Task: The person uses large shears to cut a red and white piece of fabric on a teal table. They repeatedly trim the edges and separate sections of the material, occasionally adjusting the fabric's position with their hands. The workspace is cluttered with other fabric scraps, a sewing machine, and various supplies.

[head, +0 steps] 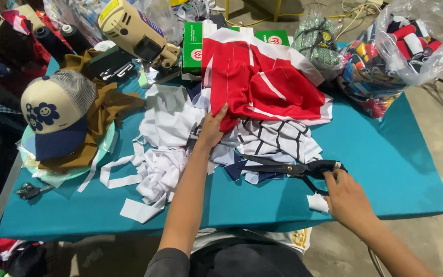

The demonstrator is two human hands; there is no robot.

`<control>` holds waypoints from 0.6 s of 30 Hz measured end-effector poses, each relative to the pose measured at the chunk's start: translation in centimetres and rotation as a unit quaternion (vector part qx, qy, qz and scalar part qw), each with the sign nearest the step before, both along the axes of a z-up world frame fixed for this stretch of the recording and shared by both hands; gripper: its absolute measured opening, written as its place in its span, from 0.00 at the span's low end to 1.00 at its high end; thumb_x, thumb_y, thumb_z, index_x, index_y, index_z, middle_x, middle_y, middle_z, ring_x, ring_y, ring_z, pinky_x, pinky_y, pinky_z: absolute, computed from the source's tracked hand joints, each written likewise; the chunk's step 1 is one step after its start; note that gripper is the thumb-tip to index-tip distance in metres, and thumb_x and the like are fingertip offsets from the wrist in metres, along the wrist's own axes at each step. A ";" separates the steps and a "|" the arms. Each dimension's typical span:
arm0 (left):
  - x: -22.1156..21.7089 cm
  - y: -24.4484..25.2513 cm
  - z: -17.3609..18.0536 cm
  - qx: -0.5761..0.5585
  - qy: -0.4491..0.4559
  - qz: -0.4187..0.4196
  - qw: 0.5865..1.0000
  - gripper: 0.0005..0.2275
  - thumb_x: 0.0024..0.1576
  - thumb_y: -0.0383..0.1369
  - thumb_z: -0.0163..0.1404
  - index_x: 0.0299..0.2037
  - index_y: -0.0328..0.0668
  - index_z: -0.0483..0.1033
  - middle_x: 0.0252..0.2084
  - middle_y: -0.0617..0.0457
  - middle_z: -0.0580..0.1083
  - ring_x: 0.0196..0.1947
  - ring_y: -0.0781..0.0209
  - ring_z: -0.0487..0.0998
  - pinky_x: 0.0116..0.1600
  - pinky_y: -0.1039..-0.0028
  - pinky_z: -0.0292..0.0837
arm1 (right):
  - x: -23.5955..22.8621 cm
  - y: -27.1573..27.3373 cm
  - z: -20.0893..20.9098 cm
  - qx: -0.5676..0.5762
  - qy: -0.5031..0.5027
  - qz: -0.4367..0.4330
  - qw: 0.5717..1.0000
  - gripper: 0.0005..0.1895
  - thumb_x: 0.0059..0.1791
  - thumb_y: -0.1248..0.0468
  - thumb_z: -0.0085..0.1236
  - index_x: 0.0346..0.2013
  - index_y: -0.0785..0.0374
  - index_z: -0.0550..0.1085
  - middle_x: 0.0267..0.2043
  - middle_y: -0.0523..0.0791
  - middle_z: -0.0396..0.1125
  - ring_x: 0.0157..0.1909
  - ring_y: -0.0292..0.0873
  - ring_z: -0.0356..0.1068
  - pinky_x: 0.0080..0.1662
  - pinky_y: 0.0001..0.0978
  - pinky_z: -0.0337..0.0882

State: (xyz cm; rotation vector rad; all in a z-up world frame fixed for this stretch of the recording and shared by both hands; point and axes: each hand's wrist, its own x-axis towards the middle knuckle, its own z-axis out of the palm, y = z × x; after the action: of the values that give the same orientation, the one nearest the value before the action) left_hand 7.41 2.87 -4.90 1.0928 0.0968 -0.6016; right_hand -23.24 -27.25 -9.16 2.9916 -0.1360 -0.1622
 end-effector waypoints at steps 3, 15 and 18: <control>-0.2 0.0 0.0 0.075 -0.037 -0.005 0.996 0.30 0.52 0.47 0.54 0.62 0.40 0.66 0.60 0.44 0.68 0.56 0.49 0.74 0.42 0.72 0.80 | 0.3 0.7 0.9 -0.039 -0.064 0.072 0.995 0.34 0.44 0.58 0.55 0.65 0.59 0.64 0.61 0.52 0.62 0.65 0.58 0.63 0.58 0.52 0.71; 0.4 0.9 -3.2 -0.110 -0.096 0.005 0.989 0.14 0.65 0.46 0.50 0.44 0.47 0.81 0.44 0.48 0.81 0.45 0.61 0.82 0.59 0.65 0.73 | 5.2 0.8 5.6 0.022 0.270 0.028 0.962 0.30 0.46 0.55 0.57 0.62 0.60 0.68 0.54 0.48 0.69 0.55 0.47 0.73 0.54 0.34 0.72; 1.9 -0.1 -3.0 -0.015 0.043 0.019 0.999 0.30 0.54 0.53 0.50 0.59 0.38 0.66 0.49 0.42 0.75 0.39 0.49 0.81 0.33 0.67 0.78 | 5.3 0.0 5.9 0.119 0.309 -0.048 0.942 0.23 0.44 0.47 0.52 0.53 0.46 0.69 0.48 0.40 0.66 0.45 0.43 0.70 0.44 0.39 0.70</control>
State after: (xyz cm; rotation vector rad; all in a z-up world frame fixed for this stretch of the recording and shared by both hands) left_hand 9.28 2.74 -7.92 1.0345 0.1815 -0.6140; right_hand -17.92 -27.29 -3.31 2.9906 -0.1995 -1.1829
